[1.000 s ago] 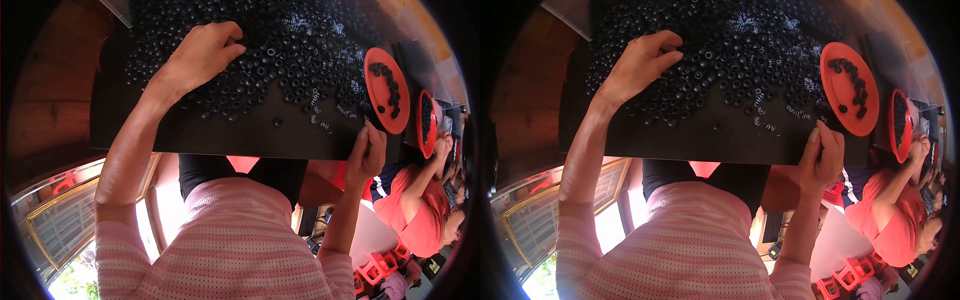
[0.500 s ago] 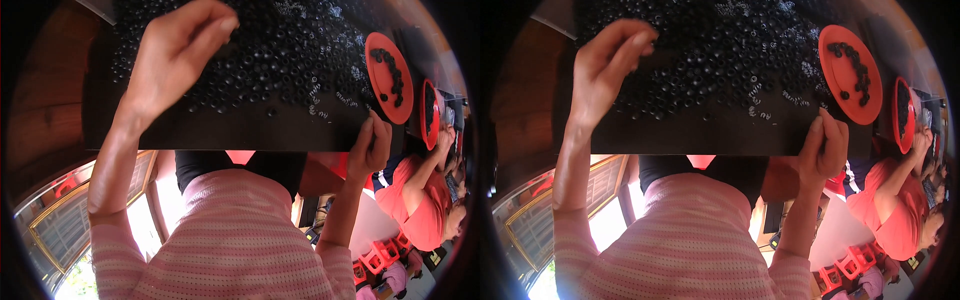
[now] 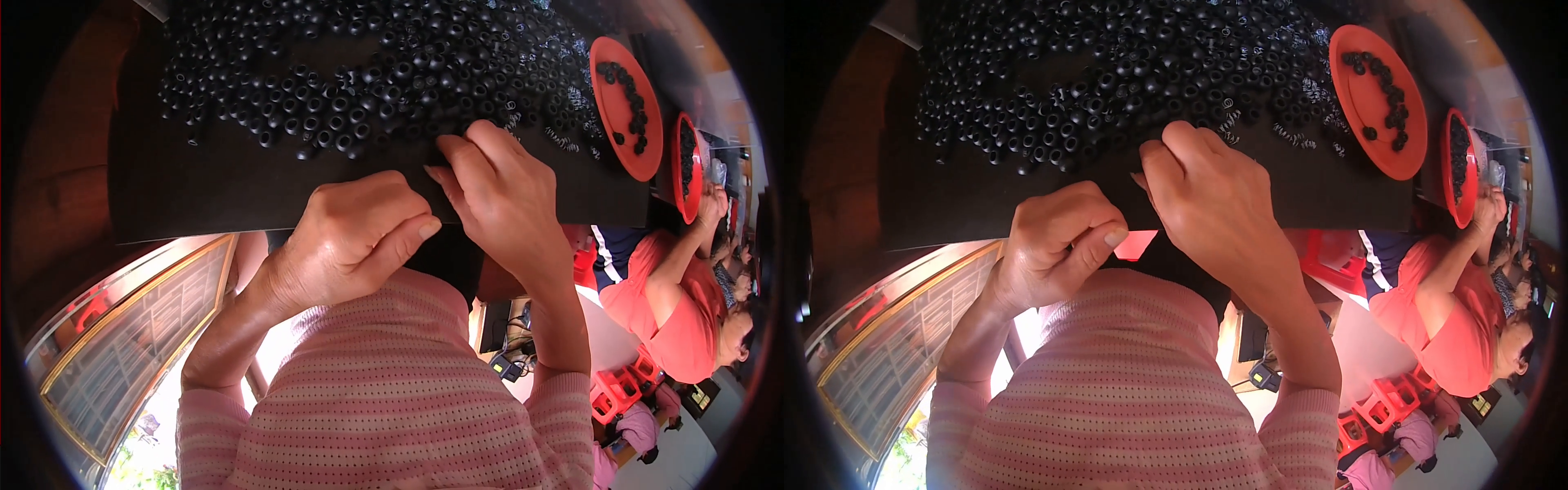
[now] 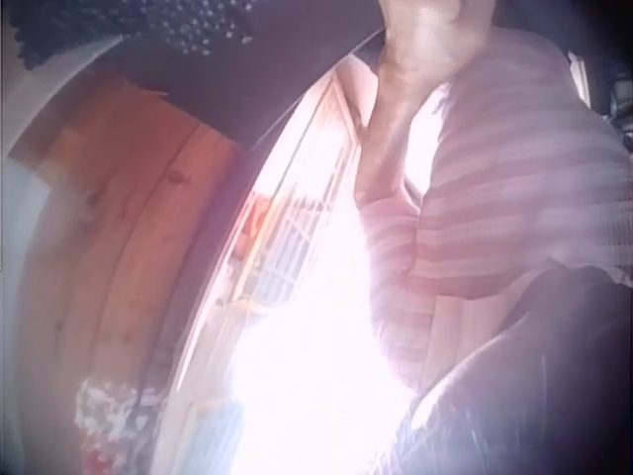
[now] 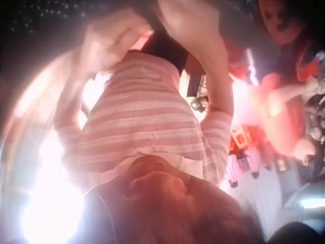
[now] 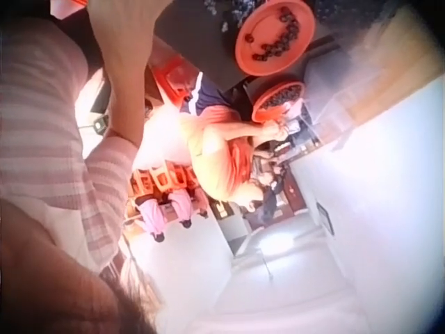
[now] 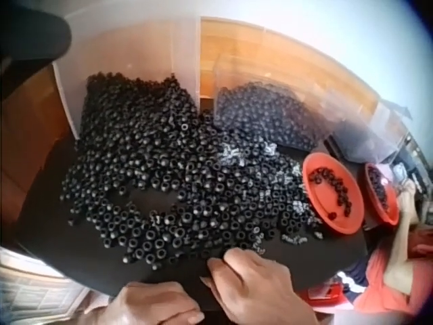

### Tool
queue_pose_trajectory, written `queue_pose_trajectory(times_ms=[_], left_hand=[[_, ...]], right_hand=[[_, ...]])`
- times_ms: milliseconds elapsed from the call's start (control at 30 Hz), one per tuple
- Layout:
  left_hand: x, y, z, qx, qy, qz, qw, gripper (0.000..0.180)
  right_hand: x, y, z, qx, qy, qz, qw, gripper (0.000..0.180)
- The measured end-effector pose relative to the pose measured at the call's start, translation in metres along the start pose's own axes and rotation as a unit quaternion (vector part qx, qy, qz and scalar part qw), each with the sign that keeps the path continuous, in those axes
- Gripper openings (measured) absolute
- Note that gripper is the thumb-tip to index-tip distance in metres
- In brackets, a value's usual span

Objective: The person assembles components by picking up plastic parts and springs from the table, fitting the springs into the plastic parts by hand, and placing the assembled pieces onto a tray.

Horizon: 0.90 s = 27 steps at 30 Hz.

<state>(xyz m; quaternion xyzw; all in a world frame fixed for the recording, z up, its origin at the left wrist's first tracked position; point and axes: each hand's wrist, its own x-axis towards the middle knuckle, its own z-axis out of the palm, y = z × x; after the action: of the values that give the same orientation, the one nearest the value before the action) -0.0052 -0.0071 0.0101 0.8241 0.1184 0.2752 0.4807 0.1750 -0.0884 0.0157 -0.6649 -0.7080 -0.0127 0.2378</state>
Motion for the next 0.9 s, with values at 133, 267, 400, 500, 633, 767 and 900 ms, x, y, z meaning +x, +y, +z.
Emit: queue_pose_trajectory(times_ms=[133,267,400,500,633,767,900], left_hand=[[-0.007,-0.001,-0.004,-0.058,0.028,-0.069,0.996,0.01],[-0.005,0.0,-0.003,-0.145,0.053,-0.13,0.98,0.015],[0.002,0.004,0.001,-0.28,0.044,-0.215,0.935,0.022],[0.004,0.004,0.002,-0.348,0.032,-0.235,0.907,0.026],[0.006,0.005,-0.003,-0.47,-0.018,-0.264,0.842,0.029],[0.007,0.005,0.004,-0.496,-0.032,-0.223,0.838,0.031],[0.006,0.002,0.009,-0.488,-0.018,-0.185,0.853,0.027]], right_hand=[[-0.002,0.0,0.003,0.011,0.007,0.003,1.0,0.026],[-0.009,-0.01,-0.003,0.157,0.072,0.03,0.984,0.03],[-0.012,-0.023,-0.006,0.236,0.108,0.016,0.966,0.031],[-0.016,-0.027,-0.006,0.268,0.145,0.02,0.952,0.031],[-0.019,-0.028,-0.008,0.305,0.15,0.015,0.94,0.025],[-0.024,-0.024,0.0,0.349,0.172,0.045,0.92,0.026],[-0.024,-0.027,0.004,0.483,0.171,0.086,0.854,0.023]])
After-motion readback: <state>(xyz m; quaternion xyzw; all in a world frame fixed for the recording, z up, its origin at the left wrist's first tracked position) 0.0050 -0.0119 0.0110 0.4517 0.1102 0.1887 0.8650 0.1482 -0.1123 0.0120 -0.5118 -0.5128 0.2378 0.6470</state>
